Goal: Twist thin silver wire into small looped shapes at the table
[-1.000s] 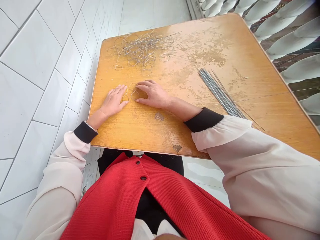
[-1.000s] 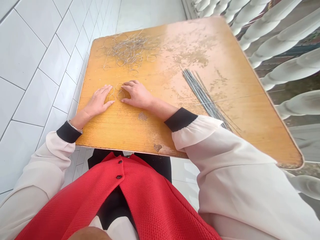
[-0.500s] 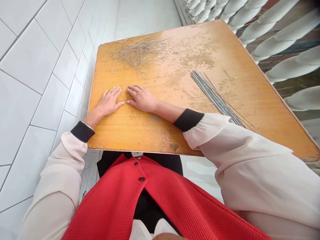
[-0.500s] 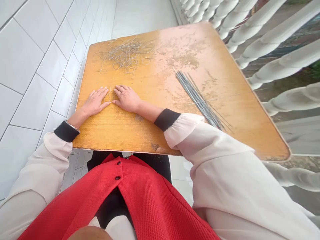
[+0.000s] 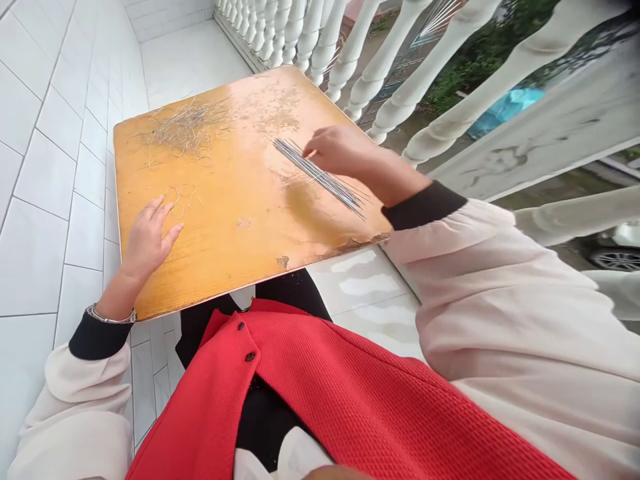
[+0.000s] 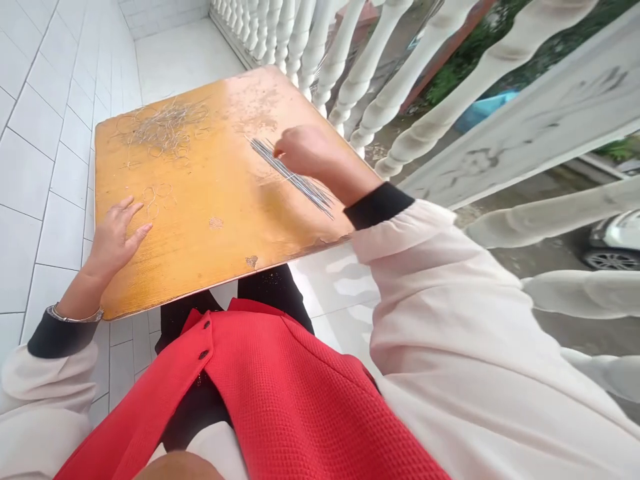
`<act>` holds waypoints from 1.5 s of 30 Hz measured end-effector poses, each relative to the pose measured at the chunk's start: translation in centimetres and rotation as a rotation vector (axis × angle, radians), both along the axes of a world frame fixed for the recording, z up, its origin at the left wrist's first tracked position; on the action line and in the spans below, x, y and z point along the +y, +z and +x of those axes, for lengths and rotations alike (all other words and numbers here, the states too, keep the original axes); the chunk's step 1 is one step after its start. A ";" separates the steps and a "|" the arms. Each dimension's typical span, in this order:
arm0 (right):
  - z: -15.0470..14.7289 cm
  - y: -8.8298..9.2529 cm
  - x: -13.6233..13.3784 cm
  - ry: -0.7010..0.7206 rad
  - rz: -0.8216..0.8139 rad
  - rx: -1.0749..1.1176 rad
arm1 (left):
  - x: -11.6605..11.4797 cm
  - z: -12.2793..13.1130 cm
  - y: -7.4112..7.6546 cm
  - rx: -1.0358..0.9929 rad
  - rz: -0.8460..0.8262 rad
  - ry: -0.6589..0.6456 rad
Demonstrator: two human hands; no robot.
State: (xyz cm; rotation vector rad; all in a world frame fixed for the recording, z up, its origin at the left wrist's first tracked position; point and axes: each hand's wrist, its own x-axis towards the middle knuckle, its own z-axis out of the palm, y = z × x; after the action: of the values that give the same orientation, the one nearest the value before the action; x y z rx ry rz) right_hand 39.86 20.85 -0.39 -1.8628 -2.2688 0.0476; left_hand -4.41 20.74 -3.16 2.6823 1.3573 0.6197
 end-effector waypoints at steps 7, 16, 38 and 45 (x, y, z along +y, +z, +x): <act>7.3 -3.0 -2.9 -0.259 -0.125 -0.267 | -2.5 3.0 0.0 0.016 -0.067 -0.043; 5.2 -4.3 -0.4 -0.261 -0.209 -0.112 | -4.5 1.9 0.2 0.059 -0.205 -0.036; -1.5 1.8 -2.2 -0.090 -0.544 -0.632 | -5.5 0.4 -0.8 -0.014 -0.310 -0.037; -1.2 2.8 -2.2 -0.201 -0.601 -0.609 | -5.7 0.4 -0.9 -0.053 -0.298 -0.061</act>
State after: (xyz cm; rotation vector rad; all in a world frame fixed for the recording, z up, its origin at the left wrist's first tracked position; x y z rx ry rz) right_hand 38.64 18.65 2.36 -2.7137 -2.6322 0.1677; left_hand -4.01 15.07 -4.10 2.4418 1.2386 0.4393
